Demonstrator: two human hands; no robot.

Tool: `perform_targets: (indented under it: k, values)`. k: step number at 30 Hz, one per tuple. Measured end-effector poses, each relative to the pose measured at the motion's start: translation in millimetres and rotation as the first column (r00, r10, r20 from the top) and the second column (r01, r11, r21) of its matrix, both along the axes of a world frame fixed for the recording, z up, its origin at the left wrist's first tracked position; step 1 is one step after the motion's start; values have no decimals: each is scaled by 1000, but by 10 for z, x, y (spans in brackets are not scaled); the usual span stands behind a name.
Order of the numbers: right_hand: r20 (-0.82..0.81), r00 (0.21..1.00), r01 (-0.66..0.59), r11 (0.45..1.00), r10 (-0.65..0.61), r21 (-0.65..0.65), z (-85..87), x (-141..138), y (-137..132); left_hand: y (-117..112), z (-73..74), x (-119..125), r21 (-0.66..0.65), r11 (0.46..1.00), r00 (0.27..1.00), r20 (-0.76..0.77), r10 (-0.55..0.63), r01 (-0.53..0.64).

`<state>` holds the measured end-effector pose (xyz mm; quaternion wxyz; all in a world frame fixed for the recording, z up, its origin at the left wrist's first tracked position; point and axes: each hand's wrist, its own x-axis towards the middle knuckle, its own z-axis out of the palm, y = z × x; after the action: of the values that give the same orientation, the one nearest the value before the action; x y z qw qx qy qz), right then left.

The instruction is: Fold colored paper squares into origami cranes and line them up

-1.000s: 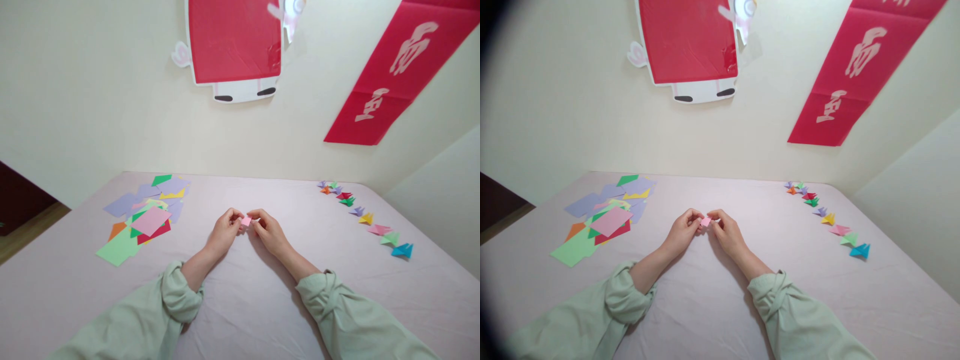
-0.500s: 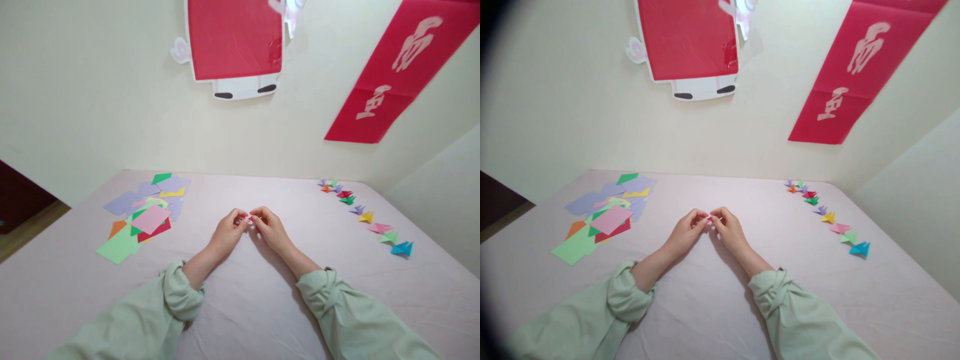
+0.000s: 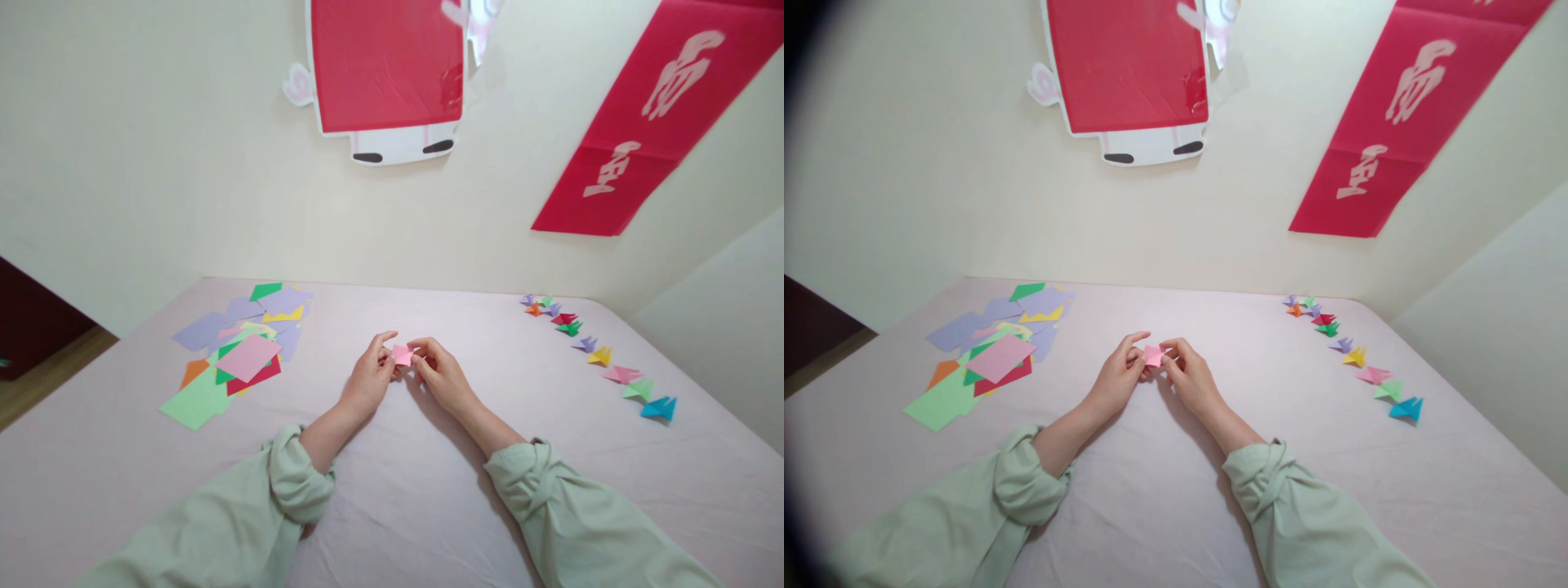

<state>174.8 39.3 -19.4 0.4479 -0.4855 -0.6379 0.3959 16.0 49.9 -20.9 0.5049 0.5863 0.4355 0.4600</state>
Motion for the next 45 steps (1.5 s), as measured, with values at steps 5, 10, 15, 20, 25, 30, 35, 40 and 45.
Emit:
perform_targets:
  k: [5, 10, 15, 20, 25, 30, 35, 40, 45]
  values:
    - [25, 1000, 3, 1000, -3, 3, -5, 7, 0, -7, 13, -4, -24, 999, 999, 31, 22, -22]
    - [39, 999, 5, 1000, -5, 3, -10, 10, 4, -14, -3, 5, -9, 1000, 1000, -24, 11, -12]
    - [22, 1000, 2, 1000, -2, 4, -26, 13, 17, -28, -1, 12, 16, 1000, 999, -33, -1, 1]
    - [-4, 1000, -4, 1000, 4, -17, -26, 12, 20, -37, 24, 9, 72, 997, 998, -61, -9, 13]
    - [-24, 1000, -6, 999, 5, -38, -31, 7, 19, -31, 25, -2, 99, 995, 996, -89, -12, 21]
    - [-23, 1000, -2, 999, 1, -52, -29, 3, 16, -35, 16, -5, 91, 996, 993, -115, -10, 21]
    - [-23, 1000, 0, 998, -1, -59, -12, -1, 17, -50, 41, 3, 106, 994, 992, -129, -11, 24]
    - [13, 1000, 10, 999, -10, -36, -17, -4, 14, -47, 42, 1, 129, 991, 984, -179, 3, 21]
    - [139, 990, 19, 997, -30, 80, 46, -19, -49, -28, 14, -11, 138, 990, 981, -192, 17, 10]
